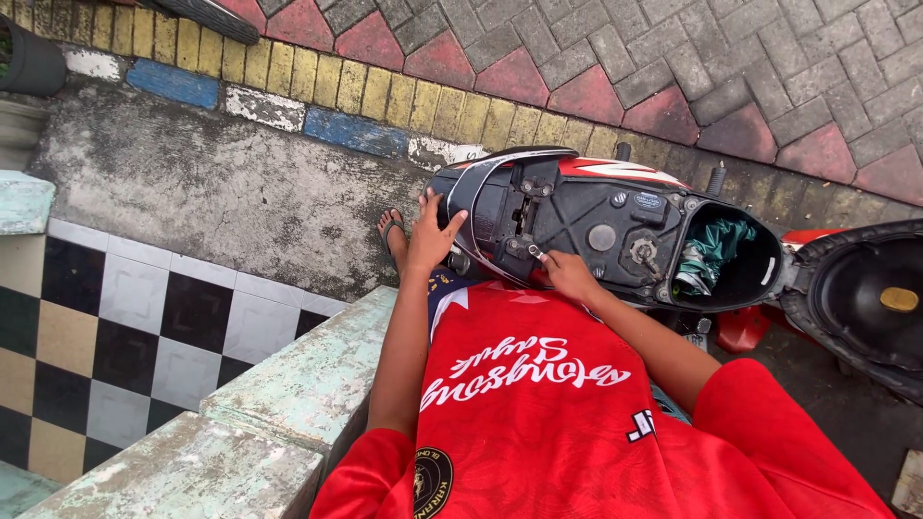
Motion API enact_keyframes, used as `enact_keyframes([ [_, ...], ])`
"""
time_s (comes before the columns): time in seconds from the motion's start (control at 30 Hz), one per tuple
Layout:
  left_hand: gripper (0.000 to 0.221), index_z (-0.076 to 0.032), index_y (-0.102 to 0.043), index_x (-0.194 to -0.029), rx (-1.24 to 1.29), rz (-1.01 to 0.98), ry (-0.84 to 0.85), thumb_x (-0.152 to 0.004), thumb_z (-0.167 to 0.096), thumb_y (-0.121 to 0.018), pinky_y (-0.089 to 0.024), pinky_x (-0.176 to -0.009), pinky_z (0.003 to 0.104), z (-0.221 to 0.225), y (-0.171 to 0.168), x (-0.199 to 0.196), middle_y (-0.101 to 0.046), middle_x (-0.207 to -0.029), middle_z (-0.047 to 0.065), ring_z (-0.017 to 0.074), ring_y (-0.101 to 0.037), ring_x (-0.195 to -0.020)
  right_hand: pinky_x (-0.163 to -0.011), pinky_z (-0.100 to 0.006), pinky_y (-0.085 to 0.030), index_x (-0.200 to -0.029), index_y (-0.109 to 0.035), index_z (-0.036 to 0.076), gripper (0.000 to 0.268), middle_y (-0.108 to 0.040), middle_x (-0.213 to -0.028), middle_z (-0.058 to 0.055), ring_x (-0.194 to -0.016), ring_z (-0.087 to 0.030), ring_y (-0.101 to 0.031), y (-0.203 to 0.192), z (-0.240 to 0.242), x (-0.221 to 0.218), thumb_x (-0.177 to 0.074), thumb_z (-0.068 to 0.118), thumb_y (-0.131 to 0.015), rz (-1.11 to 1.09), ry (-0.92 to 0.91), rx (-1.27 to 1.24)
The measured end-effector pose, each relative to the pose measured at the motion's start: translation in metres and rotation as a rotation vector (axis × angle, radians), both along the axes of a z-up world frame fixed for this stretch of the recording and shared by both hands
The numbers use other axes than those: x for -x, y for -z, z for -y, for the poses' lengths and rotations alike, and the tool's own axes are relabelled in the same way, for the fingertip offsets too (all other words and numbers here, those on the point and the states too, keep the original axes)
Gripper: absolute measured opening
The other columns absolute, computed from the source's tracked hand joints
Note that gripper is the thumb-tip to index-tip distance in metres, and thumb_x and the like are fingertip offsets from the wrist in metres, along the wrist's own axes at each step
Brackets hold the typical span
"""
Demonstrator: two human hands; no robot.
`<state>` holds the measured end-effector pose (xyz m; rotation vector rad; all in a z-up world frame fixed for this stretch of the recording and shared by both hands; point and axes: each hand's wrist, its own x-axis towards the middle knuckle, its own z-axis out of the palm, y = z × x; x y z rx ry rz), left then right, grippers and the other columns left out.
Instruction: Using a wrench to loosen and remove bolts from the rear frame and bodywork of a motorcycle.
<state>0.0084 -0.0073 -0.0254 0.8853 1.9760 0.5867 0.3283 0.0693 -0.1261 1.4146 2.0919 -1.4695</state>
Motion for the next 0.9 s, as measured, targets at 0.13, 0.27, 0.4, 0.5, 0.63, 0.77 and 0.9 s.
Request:
enact_keyframes([
  [0.13, 0.083, -0.016, -0.036, -0.159, -0.003, -0.008, 0.008, -0.102, -0.074, -0.052, -0.011, -0.126, 0.071, 0.001, 0.013, 0.004, -0.011, -0.175, 0.011, 0.0348, -0.009, -0.161, -0.092, -0.055, -0.056, -0.102, -0.069, 0.012, 0.041, -0.073, -0.104, -0.02, -0.108, -0.042, -0.068, -0.034, -0.002, 0.002, -0.107, 0.045, -0.044, 0.01, 0.019, -0.065],
  [0.27, 0.081, -0.014, -0.036, -0.159, -0.021, 0.009, -0.008, -0.104, -0.07, -0.054, -0.009, -0.127, 0.072, 0.003, 0.012, 0.002, -0.014, -0.174, 0.016, 0.0374, -0.01, -0.16, -0.085, -0.053, -0.057, -0.095, -0.066, 0.011, 0.033, -0.07, -0.092, -0.02, -0.098, -0.041, -0.07, -0.057, -0.02, 0.005, -0.104, 0.038, -0.048, -0.054, -0.221, -0.331],
  [0.4, 0.08, -0.016, -0.036, -0.159, -0.013, -0.011, 0.014, -0.103, -0.072, -0.052, -0.011, -0.126, 0.072, 0.003, 0.02, 0.003, -0.011, -0.175, 0.012, 0.0365, -0.01, -0.161, -0.077, -0.044, -0.056, -0.089, -0.069, 0.017, 0.026, -0.067, -0.08, -0.012, -0.085, -0.033, -0.072, -0.049, -0.05, 0.01, -0.098, 0.035, -0.052, -0.164, -0.597, -0.699],
  [0.5, 0.078, -0.014, -0.036, -0.158, -0.029, -0.012, 0.008, -0.105, -0.069, -0.052, -0.011, -0.126, 0.073, 0.004, 0.013, 0.001, -0.013, -0.175, 0.014, 0.0376, -0.011, -0.16, -0.075, -0.043, -0.055, -0.093, -0.072, 0.019, 0.027, -0.068, -0.078, -0.01, -0.082, -0.032, -0.071, -0.032, -0.069, 0.017, -0.097, 0.036, -0.053, -0.206, -0.742, -0.779],
  [0.63, 0.079, -0.014, -0.035, -0.159, -0.034, -0.013, 0.003, -0.105, -0.069, -0.051, -0.012, -0.125, 0.073, 0.003, 0.008, -0.001, -0.012, -0.175, 0.015, 0.0381, -0.011, -0.16, -0.076, -0.039, -0.055, -0.092, -0.071, 0.023, 0.025, -0.069, -0.081, -0.007, -0.083, -0.028, -0.072, -0.027, -0.081, 0.025, -0.096, 0.04, -0.053, -0.182, -0.868, -0.795],
  [0.77, 0.079, -0.016, -0.035, -0.159, -0.033, -0.022, 0.01, -0.105, -0.071, -0.051, -0.012, -0.126, 0.073, 0.002, 0.007, -0.001, -0.012, -0.175, 0.012, 0.0366, -0.011, -0.161, -0.083, -0.048, -0.059, -0.103, -0.072, 0.021, 0.032, -0.076, -0.091, -0.015, -0.091, -0.038, -0.075, -0.028, -0.083, 0.03, -0.099, 0.041, -0.047, -0.023, -0.795, -0.366],
  [0.9, 0.078, -0.014, -0.034, -0.158, -0.037, 0.002, 0.002, -0.105, -0.069, -0.052, -0.01, -0.126, 0.074, 0.002, 0.005, -0.001, -0.011, -0.175, 0.013, 0.0369, -0.008, -0.161, -0.093, -0.057, -0.056, -0.11, -0.067, 0.009, 0.034, -0.075, -0.1, -0.03, -0.1, -0.049, -0.072, -0.011, -0.058, 0.025, -0.103, 0.033, -0.044, 0.097, -0.562, -0.028],
])
